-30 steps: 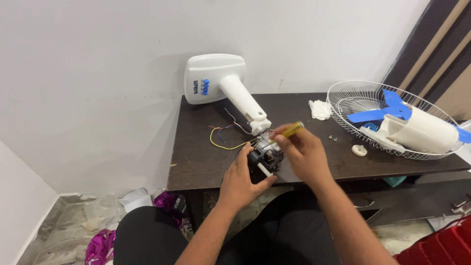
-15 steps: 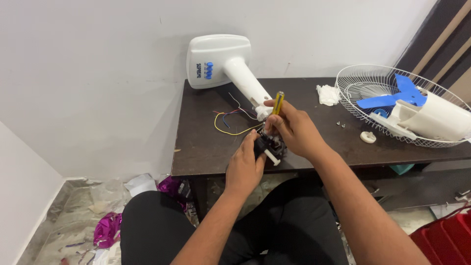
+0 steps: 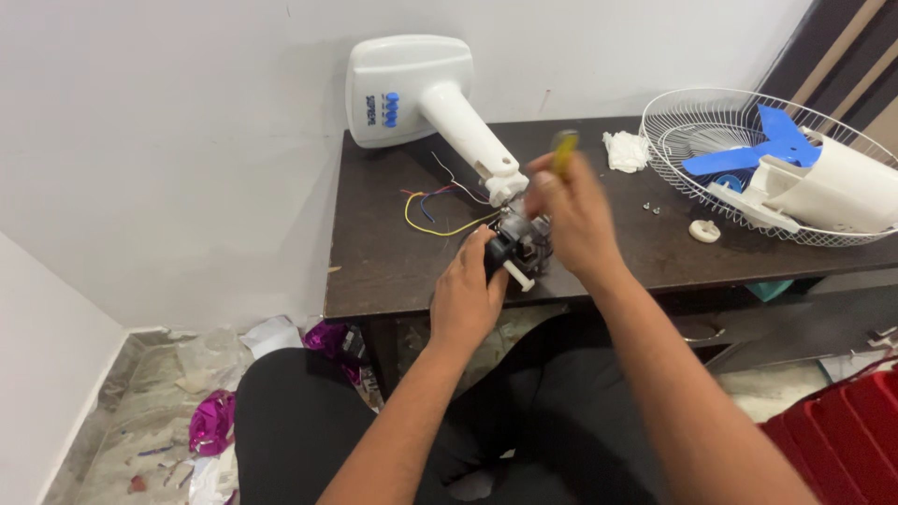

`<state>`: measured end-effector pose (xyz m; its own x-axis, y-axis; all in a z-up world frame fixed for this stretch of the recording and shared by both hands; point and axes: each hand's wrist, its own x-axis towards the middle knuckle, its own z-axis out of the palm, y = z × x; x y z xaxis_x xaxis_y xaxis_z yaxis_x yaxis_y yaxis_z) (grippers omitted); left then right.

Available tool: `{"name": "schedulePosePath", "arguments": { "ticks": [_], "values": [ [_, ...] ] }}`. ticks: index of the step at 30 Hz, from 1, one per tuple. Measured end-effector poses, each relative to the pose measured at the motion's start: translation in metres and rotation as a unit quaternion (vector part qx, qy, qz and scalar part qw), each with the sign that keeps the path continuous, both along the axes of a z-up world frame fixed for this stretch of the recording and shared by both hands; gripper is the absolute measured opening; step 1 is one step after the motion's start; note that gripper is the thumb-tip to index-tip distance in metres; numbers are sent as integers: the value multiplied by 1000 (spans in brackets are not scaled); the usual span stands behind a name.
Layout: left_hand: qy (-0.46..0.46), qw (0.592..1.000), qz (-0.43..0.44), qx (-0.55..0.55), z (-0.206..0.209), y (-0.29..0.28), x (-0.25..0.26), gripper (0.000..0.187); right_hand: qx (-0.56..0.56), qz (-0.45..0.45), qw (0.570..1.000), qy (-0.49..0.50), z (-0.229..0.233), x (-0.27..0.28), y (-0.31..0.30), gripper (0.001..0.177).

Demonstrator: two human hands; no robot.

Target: The person disassembles a wall-mounted fan motor on a dark wooden table, using a yellow screwdriver to remove screws and separate components. They manipulate wires and internal parts, then reassemble the motor housing and secure it with screws.

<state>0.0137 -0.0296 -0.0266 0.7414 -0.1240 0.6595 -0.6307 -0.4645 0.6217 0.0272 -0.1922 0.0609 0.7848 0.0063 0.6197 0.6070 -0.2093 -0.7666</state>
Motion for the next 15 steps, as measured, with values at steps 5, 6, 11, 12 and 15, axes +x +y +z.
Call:
{"name": "schedulePosePath", "arguments": {
  "ticks": [5, 6, 11, 12, 15],
  "values": [
    [-29, 1000, -1, 4, -6, 1, 0, 60, -68, -217, 973, 47, -17, -35, 1, 13],
    [-39, 999, -2, 2, -6, 1, 0, 60, -109, -241, 960, 87, -21, -43, 9, 17],
    [-17, 1000, -1, 13, -4, -1, -2, 62, -147, -260, 935, 194, -18, -60, 30, 26],
    [-20, 1000, -3, 13, -4, 0, -1, 63, -151, -262, 934, 192, -16, -60, 32, 26],
    [-48, 999, 0, 17, -5, 0, -1, 61, -187, -291, 924, 164, -14, -60, 35, 27]
  ]
}}
